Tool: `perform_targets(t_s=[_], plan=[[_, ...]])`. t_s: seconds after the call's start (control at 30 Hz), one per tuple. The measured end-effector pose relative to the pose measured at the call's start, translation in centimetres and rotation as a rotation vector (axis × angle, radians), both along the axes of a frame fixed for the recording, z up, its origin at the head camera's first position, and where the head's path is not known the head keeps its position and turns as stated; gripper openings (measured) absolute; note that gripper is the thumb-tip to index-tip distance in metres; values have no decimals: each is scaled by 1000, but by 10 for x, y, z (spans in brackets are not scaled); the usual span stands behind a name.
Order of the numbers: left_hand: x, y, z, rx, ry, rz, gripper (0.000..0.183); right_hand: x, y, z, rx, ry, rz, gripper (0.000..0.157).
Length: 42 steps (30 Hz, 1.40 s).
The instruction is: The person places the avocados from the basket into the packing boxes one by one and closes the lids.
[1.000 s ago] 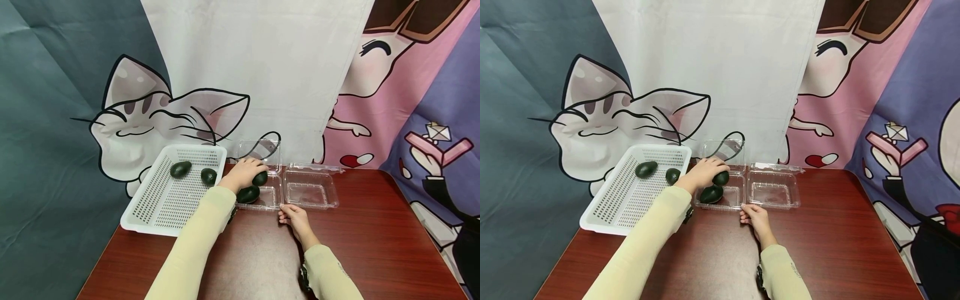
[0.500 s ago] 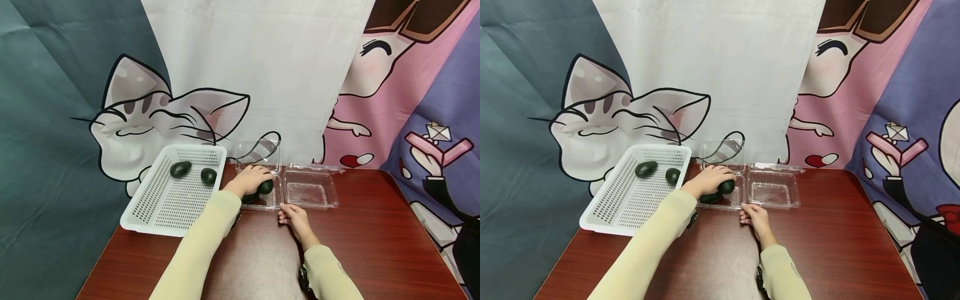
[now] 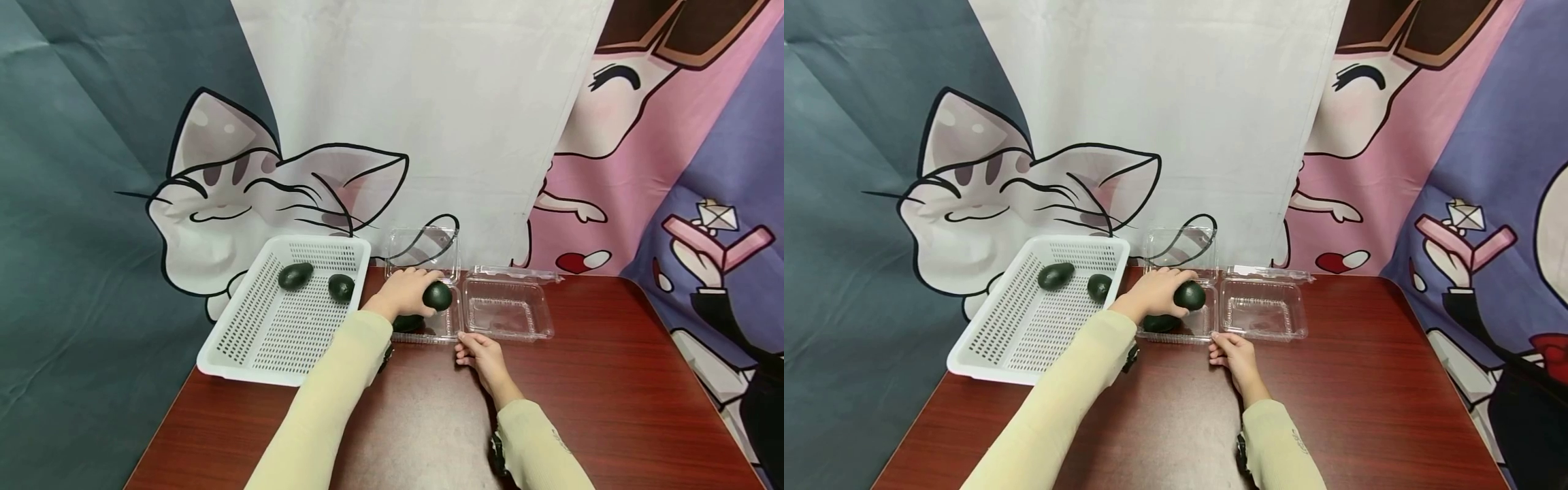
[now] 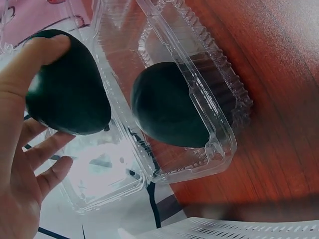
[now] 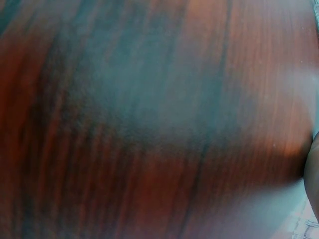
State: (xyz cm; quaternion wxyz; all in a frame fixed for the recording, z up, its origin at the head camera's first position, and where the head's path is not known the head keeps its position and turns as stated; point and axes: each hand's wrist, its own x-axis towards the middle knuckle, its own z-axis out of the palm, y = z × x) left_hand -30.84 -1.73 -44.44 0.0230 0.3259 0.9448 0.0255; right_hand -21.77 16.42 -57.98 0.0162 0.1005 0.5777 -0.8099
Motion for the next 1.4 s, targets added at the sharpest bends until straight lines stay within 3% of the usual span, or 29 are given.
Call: perform_targets(t_s=[0.3, 0.57, 0.77, 1.0, 1.4], plan=[[-2, -2, -2, 122, -83, 141, 70, -1, 0, 0, 9, 5, 3, 13], [0, 0, -3, 162, -140, 247, 73, -1, -1, 0, 13, 6, 4, 18], [2, 4, -9, 163, -142, 278, 70, 0, 0, 1, 8, 3, 3, 10], [5, 12, -18, 179, -180, 317, 83, 0, 0, 0, 3, -8, 7, 12], [8, 27, -26, 138, -147, 369, 84, 0, 1, 2, -2, -13, 6, 11]])
